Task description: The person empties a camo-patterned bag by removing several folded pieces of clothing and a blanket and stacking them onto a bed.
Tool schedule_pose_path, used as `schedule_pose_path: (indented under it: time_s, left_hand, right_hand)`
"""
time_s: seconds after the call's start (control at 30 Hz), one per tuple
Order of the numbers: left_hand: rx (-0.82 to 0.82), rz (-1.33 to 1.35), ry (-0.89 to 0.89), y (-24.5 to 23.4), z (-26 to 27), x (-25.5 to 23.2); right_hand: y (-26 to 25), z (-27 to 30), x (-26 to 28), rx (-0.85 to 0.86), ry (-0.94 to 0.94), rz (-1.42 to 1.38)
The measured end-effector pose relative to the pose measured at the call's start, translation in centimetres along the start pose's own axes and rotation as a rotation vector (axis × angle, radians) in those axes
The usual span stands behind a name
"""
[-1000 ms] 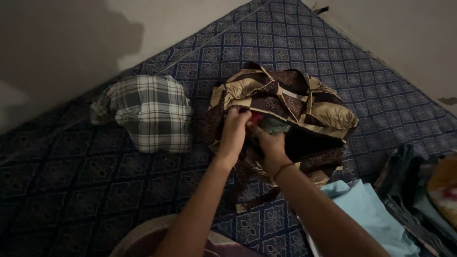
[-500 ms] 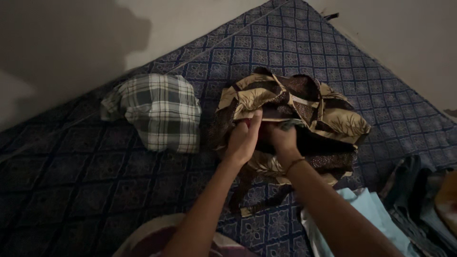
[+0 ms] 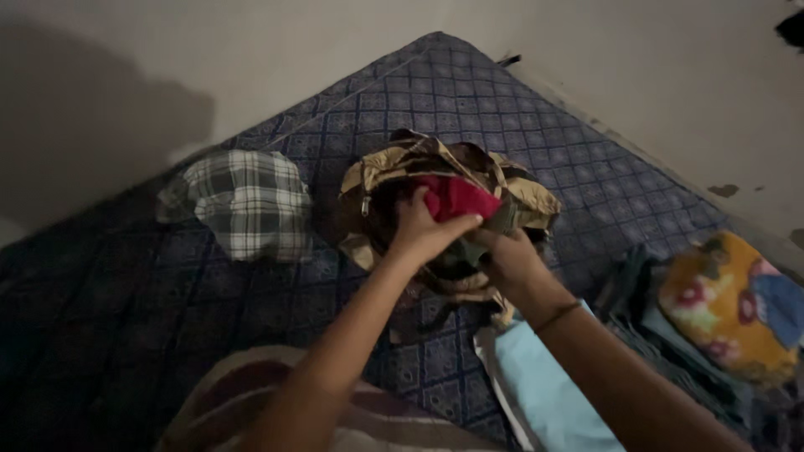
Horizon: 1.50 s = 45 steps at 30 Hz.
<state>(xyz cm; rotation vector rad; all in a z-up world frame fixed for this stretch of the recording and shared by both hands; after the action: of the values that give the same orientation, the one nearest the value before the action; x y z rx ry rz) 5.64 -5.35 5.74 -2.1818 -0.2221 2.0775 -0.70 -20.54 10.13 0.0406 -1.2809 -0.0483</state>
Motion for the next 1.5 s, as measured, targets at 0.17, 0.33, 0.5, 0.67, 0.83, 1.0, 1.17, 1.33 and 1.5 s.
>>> schedule_pose_path:
  time_s: [0.17, 0.33, 0.5, 0.67, 0.83, 1.0, 1.17, 1.33, 1.5]
  left_hand:
    - [0.069, 0.122, 0.165, 0.6, 0.4, -9.2]
    - [0.148, 0.363, 0.443, 0.7, 4.4, -21.6]
    - [0.256, 0.292, 0.253, 4.1, 5.2, -24.9]
    - [0.046, 0.413, 0.329, 4.4, 3.7, -20.5]
    - [-0.037, -0.488, 0.165, 2.2, 5.2, -13.5]
    - [0.297, -1.124, 0.148, 6.3, 11.0, -10.8]
    - [0.771, 0.004, 0.595, 19.8, 17.2, -15.5]
    - [0.316, 0.156, 0.586, 20.7, 18.7, -15.4]
    - [0.243, -0.001, 0.494, 24.5, 15.9, -11.4]
  right_hand:
    - [-1.8, 5.3, 6.1, -0.115, -0.019, -0.103]
    - [-3.8, 10.3, 15.3, 0.104, -0.374, -0.238]
    - [-12.3, 14.0, 19.5, -0.06, -0.358, -0.335]
    - [-23.0, 17.9, 20.1, -0.2, -0.35, -0.358]
    - [-29.4, 21.1, 20.2, -0.341, -0.333, -0.173]
    - [-29.3, 22.0, 21.7, -0.319, -0.419, 0.141]
    - [-27.1, 20.8, 20.0, -0.495, -0.315, 0.001]
    - [-23.6, 24.2, 18.8, -0.486, -0.47, 0.198]
    - [-21.0, 27.3, 20.5, -0.423, -0.569, 0.039]
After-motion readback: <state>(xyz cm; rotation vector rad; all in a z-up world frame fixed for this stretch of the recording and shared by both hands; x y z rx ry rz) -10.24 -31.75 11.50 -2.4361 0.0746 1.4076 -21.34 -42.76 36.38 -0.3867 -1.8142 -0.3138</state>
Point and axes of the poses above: each hand's wrist, its own z-axis away from the middle knuckle, its own y-axis out of the palm, x = y × z, the point moved 7 cm from there along -z, towards the middle knuckle, and after that the axes turned 4 degrees about z, right-handed, at the moved point
